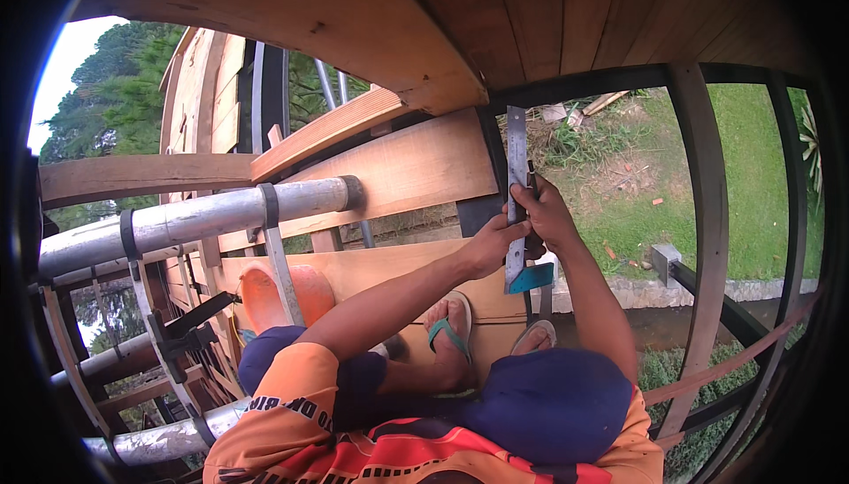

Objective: The person measures and marks curved wooden panels on a roof structure using a square and pencil, then positions and secures the panels with metal brackets. The person works on scaffolding and uses hand tools to align and fasten the panels.

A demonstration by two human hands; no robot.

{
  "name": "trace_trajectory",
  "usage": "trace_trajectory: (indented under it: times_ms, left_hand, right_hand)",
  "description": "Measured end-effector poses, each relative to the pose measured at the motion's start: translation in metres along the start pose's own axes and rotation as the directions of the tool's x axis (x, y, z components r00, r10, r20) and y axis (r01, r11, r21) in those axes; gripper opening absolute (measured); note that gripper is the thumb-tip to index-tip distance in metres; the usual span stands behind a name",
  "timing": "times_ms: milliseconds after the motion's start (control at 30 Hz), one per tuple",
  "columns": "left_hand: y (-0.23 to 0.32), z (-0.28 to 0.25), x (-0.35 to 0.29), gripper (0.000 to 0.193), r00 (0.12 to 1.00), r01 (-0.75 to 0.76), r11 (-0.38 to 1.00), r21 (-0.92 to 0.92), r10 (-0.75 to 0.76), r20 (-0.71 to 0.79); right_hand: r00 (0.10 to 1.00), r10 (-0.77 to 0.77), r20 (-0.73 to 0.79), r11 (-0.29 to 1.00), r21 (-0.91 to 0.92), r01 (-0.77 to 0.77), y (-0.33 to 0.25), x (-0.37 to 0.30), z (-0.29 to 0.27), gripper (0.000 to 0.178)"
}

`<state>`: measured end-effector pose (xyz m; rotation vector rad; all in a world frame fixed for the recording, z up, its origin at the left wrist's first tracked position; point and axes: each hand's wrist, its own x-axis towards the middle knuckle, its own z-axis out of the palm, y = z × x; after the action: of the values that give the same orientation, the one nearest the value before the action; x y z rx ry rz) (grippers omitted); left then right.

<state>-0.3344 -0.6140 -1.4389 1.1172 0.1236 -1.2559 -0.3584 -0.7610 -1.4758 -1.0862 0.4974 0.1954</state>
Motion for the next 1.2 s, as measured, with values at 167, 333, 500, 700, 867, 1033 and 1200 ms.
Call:
trace_trajectory:
  times_ms: [167, 333, 500, 700, 867, 1033, 1200]
  left_hand:
    - [0.097, -0.053, -0.003, 0.046, 0.989, -0.106, 0.308, 0.946, 0.13, 0.068]
    - [0.101, -0.191, 0.021, 0.079, 0.653, 0.244, -0.18, 0.953, 0.757, -0.024]
    - [0.088, -0.185, 0.035, 0.086, 0.598, 0.289, -0.19, 0.938, 0.801, -0.021]
    - [0.088, -0.191, 0.034, 0.088, 0.606, 0.29, -0.162, 0.943, 0.794, -0.051]
    - [0.086, -0.19, 0.034, 0.086, 0.605, 0.285, -0.15, 0.947, 0.794, -0.057]
    - [0.088, -0.188, 0.036, 0.085, 0.613, 0.284, -0.164, 0.945, 0.789, -0.048]
    - [0.087, -0.192, 0.038, 0.086, 0.625, 0.298, -0.182, 0.937, 0.779, -0.048]
  right_hand:
    - [0.989, -0.064, -0.131, 0.971, -0.236, 0.031, -0.013, 0.022, -0.015, 0.029]
    - [0.99, 0.001, -0.139, 0.939, -0.34, -0.049, -0.004, 0.038, -0.009, 0.029]
    - [0.984, -0.022, -0.175, 0.948, -0.316, -0.035, 0.01, 0.046, -0.016, 0.03]
    - [0.987, 0.019, -0.159, 0.982, -0.183, -0.048, 0.027, 0.076, -0.011, 0.031]
    - [0.987, 0.031, -0.157, 0.982, -0.181, -0.059, 0.018, 0.086, 0.002, 0.03]
    - [0.988, 0.003, -0.156, 0.977, -0.208, -0.036, 0.02, 0.088, 0.003, 0.03]
    - [0.98, -0.067, -0.189, 0.968, -0.251, 0.018, 0.027, 0.092, 0.007, 0.025]
